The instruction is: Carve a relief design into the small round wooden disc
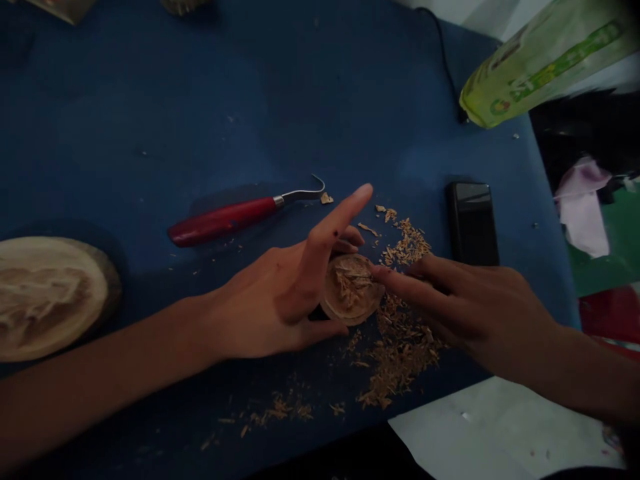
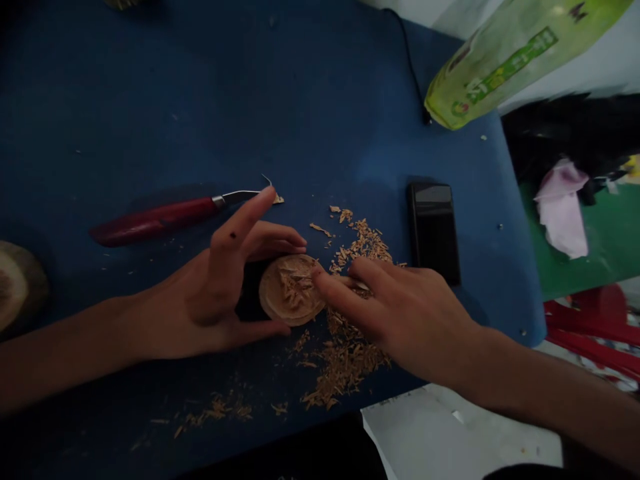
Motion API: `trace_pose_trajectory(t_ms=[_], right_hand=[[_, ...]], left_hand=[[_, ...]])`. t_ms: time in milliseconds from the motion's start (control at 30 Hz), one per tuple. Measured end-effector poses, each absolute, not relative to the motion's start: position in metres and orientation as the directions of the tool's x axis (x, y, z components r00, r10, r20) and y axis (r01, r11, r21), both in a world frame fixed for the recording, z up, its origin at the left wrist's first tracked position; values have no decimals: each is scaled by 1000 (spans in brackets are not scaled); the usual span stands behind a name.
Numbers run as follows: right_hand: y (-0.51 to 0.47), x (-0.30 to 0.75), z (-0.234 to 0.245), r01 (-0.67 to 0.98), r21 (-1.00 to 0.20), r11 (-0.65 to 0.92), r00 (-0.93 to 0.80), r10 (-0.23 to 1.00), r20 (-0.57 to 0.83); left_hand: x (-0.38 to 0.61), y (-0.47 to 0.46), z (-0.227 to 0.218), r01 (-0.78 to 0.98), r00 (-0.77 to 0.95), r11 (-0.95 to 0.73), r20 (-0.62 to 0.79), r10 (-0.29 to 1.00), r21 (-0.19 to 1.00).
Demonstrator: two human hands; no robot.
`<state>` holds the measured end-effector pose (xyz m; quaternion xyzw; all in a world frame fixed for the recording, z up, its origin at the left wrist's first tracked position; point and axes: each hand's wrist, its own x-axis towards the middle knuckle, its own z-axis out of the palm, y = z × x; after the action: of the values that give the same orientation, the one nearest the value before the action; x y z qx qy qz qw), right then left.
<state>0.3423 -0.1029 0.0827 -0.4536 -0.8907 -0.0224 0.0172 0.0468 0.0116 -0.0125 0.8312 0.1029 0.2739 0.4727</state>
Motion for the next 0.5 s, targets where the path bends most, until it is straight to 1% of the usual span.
trace_pose_trajectory(t_ms=[100, 200, 233, 267, 300, 400, 500], right_hand=[[-104, 344, 79, 799, -29, 600, -598, 799, 63], [-103, 341, 81, 791, -25, 611, -607, 790, 84], [-103, 339, 82, 789, -20, 614, -610, 787, 86], [-104, 336, 83, 789, -8, 615, -612, 786, 82], [-104, 333, 85, 787, 5, 617, -615, 785, 76], [-105, 324, 93, 791, 45, 610, -611, 789, 56], [-101, 314, 103, 775, 68, 629, -631, 775, 24]], left_hand=[[48, 11, -12, -108, 816, -550, 390, 427, 828], [48, 10, -11, -118, 806, -535, 396, 440, 836], [48, 10, -11, -126, 804, -531, 400, 440, 838], [47, 10, -11, -83, 816, -514, 354, 456, 854], [47, 11, -11, -81, 824, -518, 349, 445, 852], [47, 12, -12, -102, 830, -514, 357, 428, 852], [47, 12, -12, -108, 819, -502, 363, 444, 858]])
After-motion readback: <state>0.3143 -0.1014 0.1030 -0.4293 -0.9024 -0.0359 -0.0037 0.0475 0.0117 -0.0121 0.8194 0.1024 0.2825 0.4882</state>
